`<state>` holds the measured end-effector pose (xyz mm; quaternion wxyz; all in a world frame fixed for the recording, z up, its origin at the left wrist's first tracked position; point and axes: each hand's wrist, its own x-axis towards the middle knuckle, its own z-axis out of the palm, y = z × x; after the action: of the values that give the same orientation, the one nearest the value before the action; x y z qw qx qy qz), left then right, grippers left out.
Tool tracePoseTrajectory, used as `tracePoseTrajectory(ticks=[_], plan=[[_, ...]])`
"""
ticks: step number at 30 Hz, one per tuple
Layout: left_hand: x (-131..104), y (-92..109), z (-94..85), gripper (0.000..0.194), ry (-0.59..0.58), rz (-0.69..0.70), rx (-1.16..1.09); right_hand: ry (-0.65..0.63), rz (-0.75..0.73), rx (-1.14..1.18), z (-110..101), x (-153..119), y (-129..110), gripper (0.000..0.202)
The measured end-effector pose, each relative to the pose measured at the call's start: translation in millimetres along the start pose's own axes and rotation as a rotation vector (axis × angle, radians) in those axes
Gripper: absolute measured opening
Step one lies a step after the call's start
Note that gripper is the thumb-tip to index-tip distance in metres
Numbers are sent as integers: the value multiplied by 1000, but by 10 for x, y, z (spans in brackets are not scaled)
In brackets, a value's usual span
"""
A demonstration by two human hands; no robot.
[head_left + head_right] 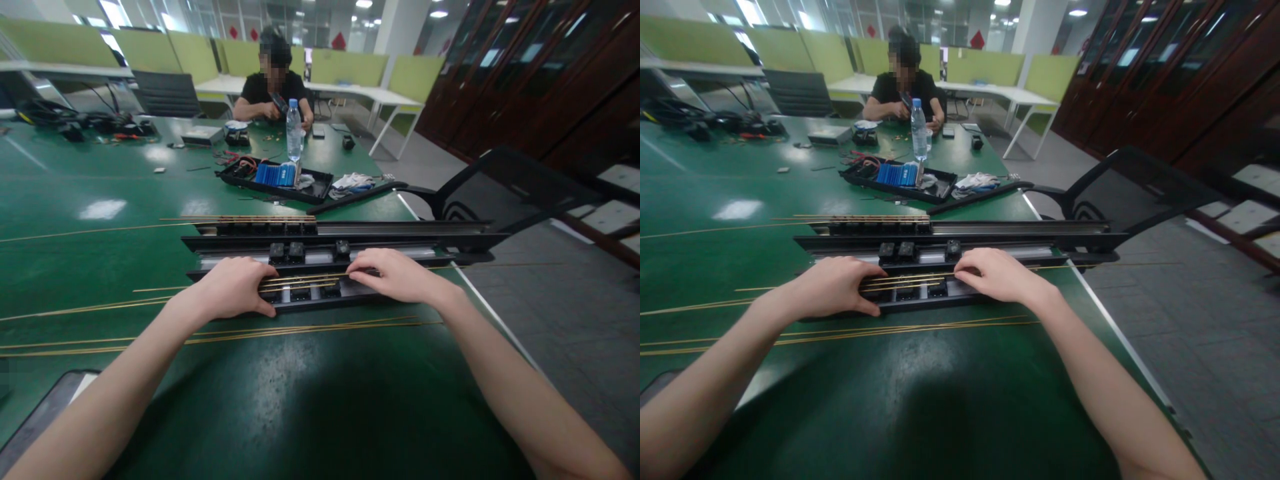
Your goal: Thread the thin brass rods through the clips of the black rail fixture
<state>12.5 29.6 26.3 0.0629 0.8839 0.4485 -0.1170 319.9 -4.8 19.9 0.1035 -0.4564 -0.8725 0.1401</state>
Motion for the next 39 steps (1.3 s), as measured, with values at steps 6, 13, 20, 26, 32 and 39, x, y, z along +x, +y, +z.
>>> tracePoseTrajectory(ticks=[6, 13, 20, 26, 32, 39], plan=[[-17, -11, 2, 71, -1, -11, -13, 31, -5, -38, 114, 51, -56, 28], [-24, -14, 6, 72, 8, 13, -5, 32, -10, -56, 114, 50, -42, 28], [-17, -8, -12, 73, -16, -16, -21, 32, -6, -63, 94, 49, -11, 26], [-19, -22, 8, 73, -3, 3, -5, 26, -6, -68, 71, 33, 14, 25], [-22, -38, 22, 73, 19, 21, -3, 27, -7, -81, 41, 32, 12, 23], [-13, -21, 1, 72, -8, -2, -9, 49, -10, -93, 13, 13, 28, 17]])
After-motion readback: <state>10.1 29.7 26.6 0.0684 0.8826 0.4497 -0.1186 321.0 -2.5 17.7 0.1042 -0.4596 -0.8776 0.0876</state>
